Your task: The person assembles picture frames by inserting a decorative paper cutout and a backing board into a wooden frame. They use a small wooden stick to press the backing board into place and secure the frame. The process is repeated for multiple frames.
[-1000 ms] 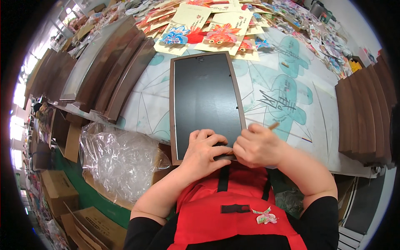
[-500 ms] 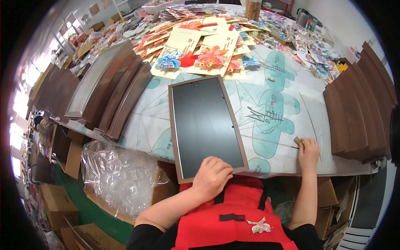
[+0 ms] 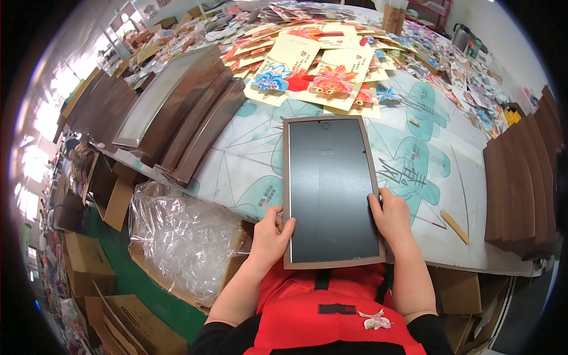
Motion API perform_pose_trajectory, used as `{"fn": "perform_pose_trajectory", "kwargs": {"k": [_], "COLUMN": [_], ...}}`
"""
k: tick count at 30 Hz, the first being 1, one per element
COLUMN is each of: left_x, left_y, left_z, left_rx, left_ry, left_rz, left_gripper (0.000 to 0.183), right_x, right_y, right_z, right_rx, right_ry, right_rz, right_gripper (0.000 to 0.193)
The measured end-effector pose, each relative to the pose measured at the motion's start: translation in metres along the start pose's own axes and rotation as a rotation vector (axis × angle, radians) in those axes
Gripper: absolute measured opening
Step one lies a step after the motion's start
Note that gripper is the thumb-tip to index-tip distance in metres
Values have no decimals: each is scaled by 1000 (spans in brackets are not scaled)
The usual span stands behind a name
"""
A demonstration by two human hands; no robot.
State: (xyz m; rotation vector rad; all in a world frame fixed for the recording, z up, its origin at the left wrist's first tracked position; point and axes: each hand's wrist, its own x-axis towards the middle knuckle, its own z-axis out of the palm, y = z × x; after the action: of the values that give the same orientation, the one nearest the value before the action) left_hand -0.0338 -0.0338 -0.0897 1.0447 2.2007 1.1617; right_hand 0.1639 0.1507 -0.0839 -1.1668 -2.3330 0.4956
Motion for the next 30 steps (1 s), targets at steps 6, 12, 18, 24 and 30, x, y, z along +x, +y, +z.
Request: {"fn": "perform_pose_trajectory", "kwargs": {"k": [6,12,18,24,30], "left_x": [7,12,110,179,177], "left_y": [1,2,13,18,22], "left_z": [1,-2,15,36,39], "left_rx": [144,-48,-18,81,98], "left_ry": [75,-141,22,104,114], "left_rz": [200,156,211,206,229], "left_gripper": [24,26,42,34,29], "right_x": [-8,-19,42,71,76], "right_y": [5,9,20,22,23], "right_z": [-3,-29,-9,8,16], "right_rx": [-47,110,12,-141,-223], "right_ry": [33,-96,-5,72,123], "right_rz": [-78,167,172,123,63], "right_gripper": [27,26,49,34,32]}}
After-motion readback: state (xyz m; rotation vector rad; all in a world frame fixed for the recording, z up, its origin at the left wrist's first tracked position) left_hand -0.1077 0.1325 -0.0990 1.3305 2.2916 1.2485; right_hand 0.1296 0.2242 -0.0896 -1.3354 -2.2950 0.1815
